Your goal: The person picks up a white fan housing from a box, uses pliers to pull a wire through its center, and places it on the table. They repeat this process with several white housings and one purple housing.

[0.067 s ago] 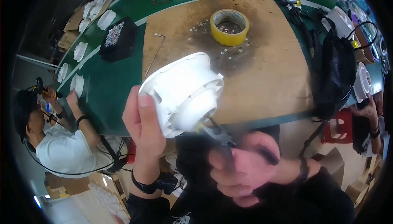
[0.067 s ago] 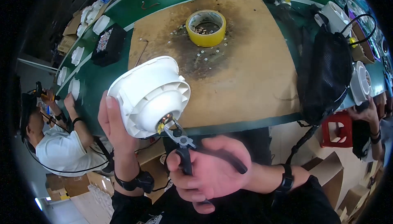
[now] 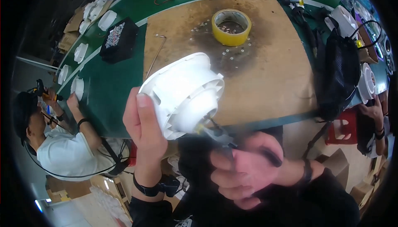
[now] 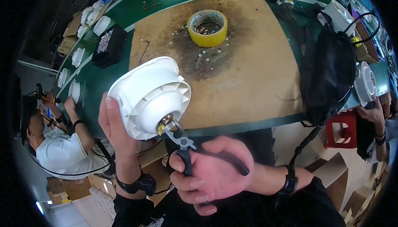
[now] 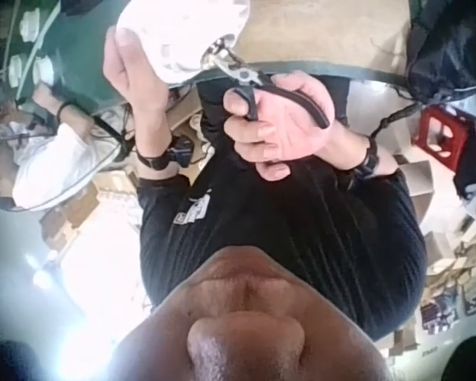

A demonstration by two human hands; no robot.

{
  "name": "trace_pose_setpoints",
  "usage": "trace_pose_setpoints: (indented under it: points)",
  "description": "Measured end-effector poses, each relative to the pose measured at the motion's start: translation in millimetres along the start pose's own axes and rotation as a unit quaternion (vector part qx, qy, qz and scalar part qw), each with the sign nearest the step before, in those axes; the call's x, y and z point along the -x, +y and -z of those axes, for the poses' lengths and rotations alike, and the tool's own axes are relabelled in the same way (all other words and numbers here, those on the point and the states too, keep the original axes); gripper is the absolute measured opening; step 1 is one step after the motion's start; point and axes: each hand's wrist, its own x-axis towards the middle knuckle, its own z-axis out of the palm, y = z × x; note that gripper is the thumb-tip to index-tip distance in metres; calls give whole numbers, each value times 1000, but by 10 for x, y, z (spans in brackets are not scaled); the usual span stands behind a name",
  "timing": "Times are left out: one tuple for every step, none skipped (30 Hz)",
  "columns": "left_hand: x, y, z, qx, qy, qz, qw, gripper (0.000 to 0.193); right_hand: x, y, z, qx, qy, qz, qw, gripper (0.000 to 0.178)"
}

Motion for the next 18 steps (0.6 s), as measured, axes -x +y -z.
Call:
trace_pose_setpoints:
  points:
    - [11, -2, 28, -9, 1, 2, 1000, 40, 5, -8, -43, -11, 48, -15, 999, 39]
    - [16, -3, 41, -17, 2, 4, 1000, 41, 21, -43, -109, -11, 47, -15, 999, 39]
    - [26, 9, 1, -17, 1, 3, 1000, 41, 41, -96, -193, 15, 101, -37, 994, 38]
    - [50, 37, -68, -12, 46, 6, 999, 36, 41, -125, -265, 39, 153, -58, 986, 38]
    - [69, 54, -116, -7, 91, 8, 996, 38, 18, -117, -344, 56, 183, -67, 979, 34]
    - [92, 50, -126, -8, 90, 8, 996, 38, 59, -92, -331, 55, 182, -66, 980, 34]
    - [109, 39, -151, -9, 111, 2, 994, 37, 101, -53, -345, 142, 233, -57, 960, 32]
    - [108, 48, -170, -10, 133, -5, 991, 36, 97, -26, -369, 227, 283, -47, 931, 30]
    - [80, 106, -145, -8, 130, -5, 991, 36, 69, 14, -427, 516, 410, -123, 742, 27]
    - [33, 239, -110, -78, 51, -41, 995, 35, 72, 11, -399, 570, 407, -108, 706, 27]
    - [7, 315, -95, -146, -29, -78, 986, 35, 70, 8, -444, 607, 420, -105, 666, 29]
    - [5, 323, -108, -144, -30, -76, 986, 35, 49, 5, -533, 642, 432, -103, 625, 31]
    - [-29, 329, -110, -138, -26, -65, 988, 34, -80, 40, -670, 667, 479, -161, 547, 37]
    - [-51, 337, -111, -132, -22, -54, 989, 33, -178, 53, -736, 748, 493, -200, 397, 41]
    - [-58, 355, -121, -132, -21, -57, 989, 33, -162, 46, -690, 809, 481, -174, 290, 42]
    - [-35, 378, -141, -150, -20, -53, 987, 33, -118, 53, -621, 855, 464, -145, 181, 43]
    - [-18, 393, -159, -168, -17, -51, 984, 33, -67, 31, -609, 849, 461, -128, 223, 40]
    - [5, 328, -160, -168, -18, -52, 984, 33, 51, -54, -491, 849, 461, -127, 223, 40]
